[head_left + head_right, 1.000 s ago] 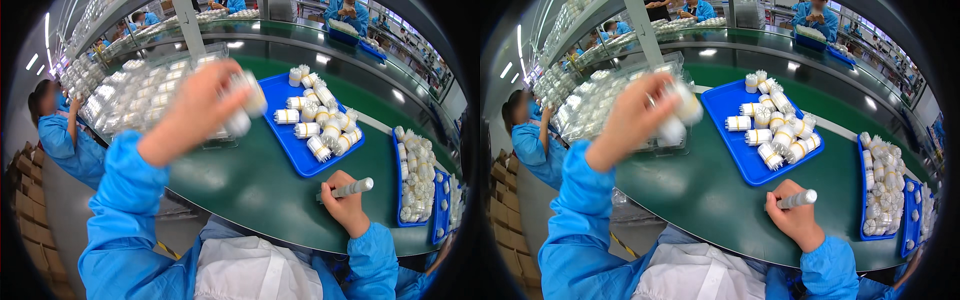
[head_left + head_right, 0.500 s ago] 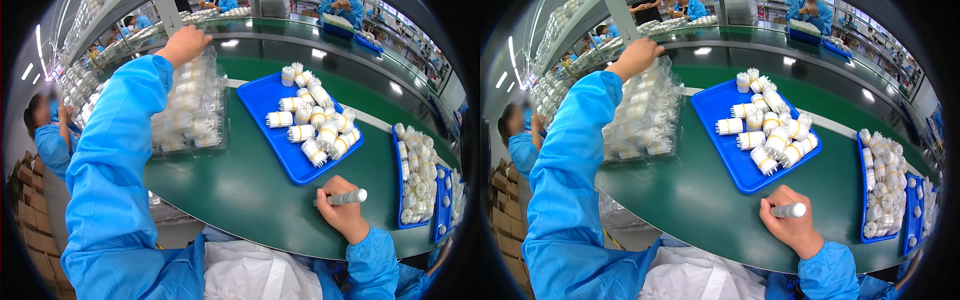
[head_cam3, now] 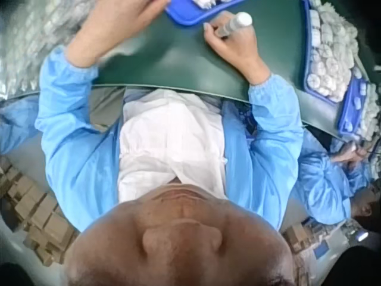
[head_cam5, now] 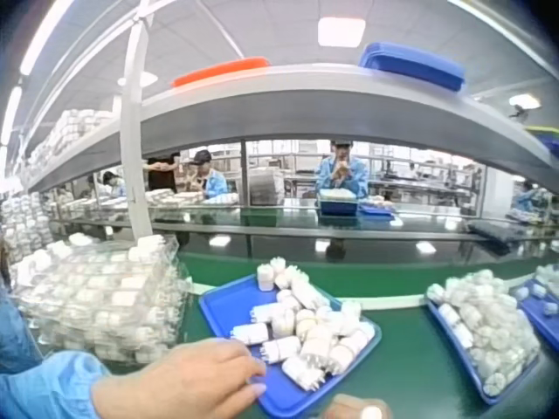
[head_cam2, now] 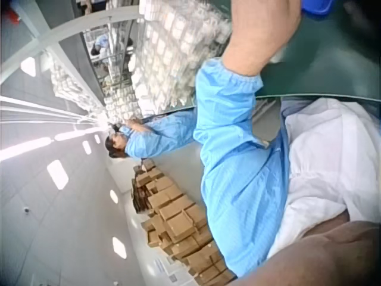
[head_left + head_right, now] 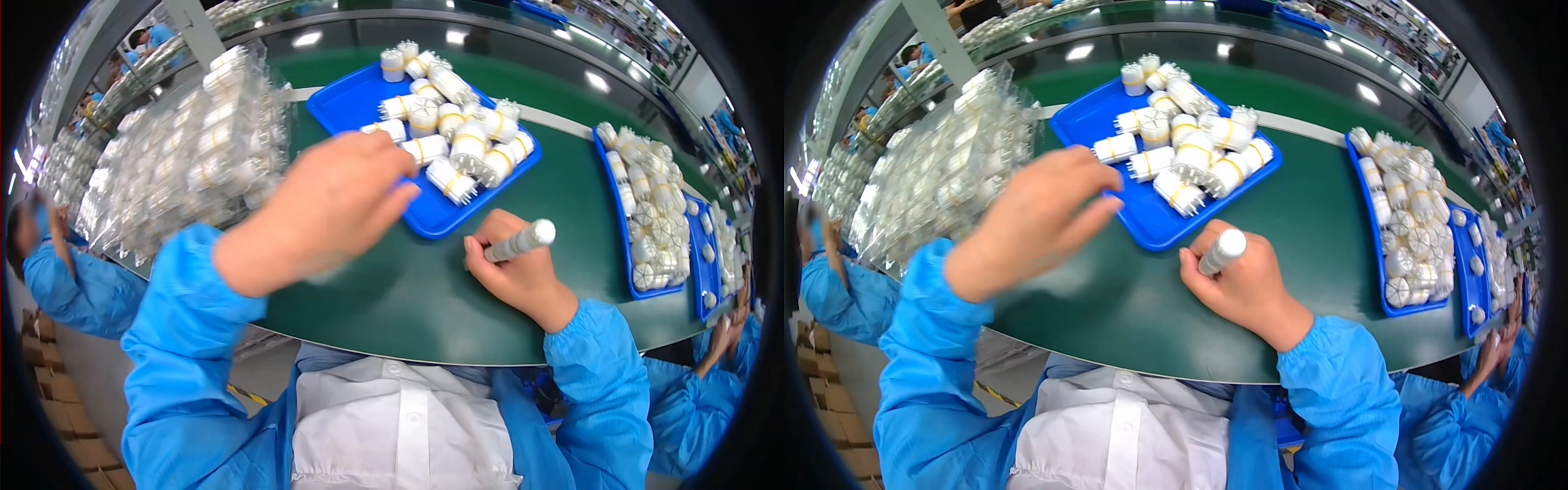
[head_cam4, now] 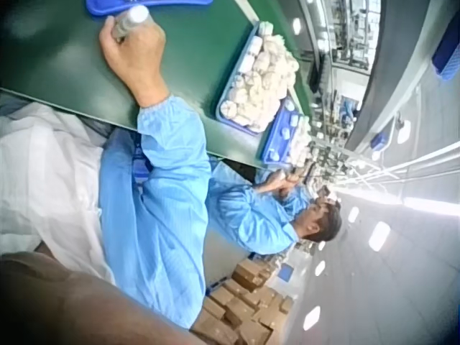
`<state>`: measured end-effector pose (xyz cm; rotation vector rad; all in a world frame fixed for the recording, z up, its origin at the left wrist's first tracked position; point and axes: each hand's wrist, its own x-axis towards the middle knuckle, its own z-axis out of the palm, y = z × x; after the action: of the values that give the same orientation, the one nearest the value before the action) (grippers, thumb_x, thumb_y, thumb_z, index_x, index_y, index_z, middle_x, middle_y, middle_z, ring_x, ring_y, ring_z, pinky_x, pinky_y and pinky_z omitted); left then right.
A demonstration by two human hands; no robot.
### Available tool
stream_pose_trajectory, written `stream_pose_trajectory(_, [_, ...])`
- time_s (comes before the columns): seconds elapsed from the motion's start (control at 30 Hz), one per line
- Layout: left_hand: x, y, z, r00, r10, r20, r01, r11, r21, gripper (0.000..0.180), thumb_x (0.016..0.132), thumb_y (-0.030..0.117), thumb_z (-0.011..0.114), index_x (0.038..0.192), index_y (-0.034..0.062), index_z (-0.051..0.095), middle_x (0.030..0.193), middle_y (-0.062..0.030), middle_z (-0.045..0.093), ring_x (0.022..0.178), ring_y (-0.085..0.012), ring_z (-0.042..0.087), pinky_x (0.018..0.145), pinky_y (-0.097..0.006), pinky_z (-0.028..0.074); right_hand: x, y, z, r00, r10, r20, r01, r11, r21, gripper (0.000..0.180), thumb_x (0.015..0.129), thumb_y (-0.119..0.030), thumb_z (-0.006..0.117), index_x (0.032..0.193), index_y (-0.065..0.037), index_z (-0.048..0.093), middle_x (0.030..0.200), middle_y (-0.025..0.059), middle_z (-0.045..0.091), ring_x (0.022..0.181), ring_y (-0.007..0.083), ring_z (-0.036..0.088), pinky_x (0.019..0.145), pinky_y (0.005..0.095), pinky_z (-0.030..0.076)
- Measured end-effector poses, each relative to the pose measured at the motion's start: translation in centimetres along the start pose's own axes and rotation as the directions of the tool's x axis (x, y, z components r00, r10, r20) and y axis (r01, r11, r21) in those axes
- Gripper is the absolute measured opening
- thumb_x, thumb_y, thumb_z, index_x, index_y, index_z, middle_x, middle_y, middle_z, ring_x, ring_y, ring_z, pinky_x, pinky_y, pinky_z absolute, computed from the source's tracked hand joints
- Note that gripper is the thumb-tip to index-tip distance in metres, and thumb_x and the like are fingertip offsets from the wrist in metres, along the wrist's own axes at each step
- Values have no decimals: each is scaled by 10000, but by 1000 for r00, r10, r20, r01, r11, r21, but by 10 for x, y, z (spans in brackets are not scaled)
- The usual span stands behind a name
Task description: The person inserts a white cylindrical component into a small circular base using a clear plastic tool. They repeat this action for multiple units, picking them from a blue tray and placing the finished assemblies into a clear plastic packaging tray.
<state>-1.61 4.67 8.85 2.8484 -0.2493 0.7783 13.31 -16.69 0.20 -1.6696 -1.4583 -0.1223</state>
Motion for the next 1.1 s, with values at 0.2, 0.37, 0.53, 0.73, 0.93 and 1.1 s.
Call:
stream_pose_trajectory(0.2, [23, -8, 78, 999, 52, -1, -53, 999, -7, 334, 828, 39, 733, 1149, 25, 642, 1117, -147, 598, 1062, -345, 593, 906, -420, 510, 1, 5, -4, 992, 118, -42, -116, 993, 30, 174, 820, -77, 777, 764, -52, 615, 680, 80, 629, 560, 256, 614, 527, 375, 474])
stream_pose_trajectory(0.37, [26, -10, 91, 996, 81, 29, -80, 996, -26, 467, 771, 30, 770, 1216, 53, 631, 1185, -128, 593, 1110, -327, 573, 944, -421, 501, 0, 4, -1, 989, 137, -55, -133, 988, 75, 169, 826, -76, 775, 770, -50, 618, 682, 84, 635, 574, 261, 623, 541, 374, 484])
stream_pose_trajectory(0.53, [29, -13, 97, 994, 108, -1, -107, 990, -87, 534, 747, 91, 823, 1237, 46, 614, 1147, -127, 618, 1074, -322, 594, 931, -423, 507, 0, 9, -2, 985, 168, -40, -165, 984, 73, 155, 840, -85, 772, 789, -38, 633, 693, 86, 646, 593, 228, 631, 551, 358, 486])
stream_pose_trajectory(0.73, [9, 3, 71, 982, -123, -146, 66, 937, -344, 477, 742, 121, 854, 1159, 33, 639, 1031, -94, 619, 848, -198, 617, 704, -311, 517, 9, 6, -21, 914, 392, -106, -352, 895, 274, 160, 893, -110, 758, 804, -11, 668, 705, 16, 648, 605, 103, 572, 522, 289, 422])
stream_pose_trajectory(0.93, [-36, 35, 74, 971, -216, 107, 239, 802, -548, 515, 716, 123, 915, 1135, 32, 629, 1026, -70, 618, 810, -173, 597, 693, -293, 520, 11, -10, -23, 864, 503, -29, -431, 768, 473, 175, 915, -128, 759, 793, -26, 685, 721, 3, 660, 634, 60, 563, 547, 251, 425])
stream_pose_trajectory(1.1, [-41, 43, 87, 972, -216, 87, 227, 787, -573, 557, 715, 149, 933, 1143, 35, 596, 1039, -71, 613, 840, -190, 619, 734, -312, 542, 6, -13, -13, 977, 198, -84, -170, 948, 268, 148, 872, -75, 763, 761, -20, 681, 705, 26, 640, 617, 105, 571, 538, 287, 422])
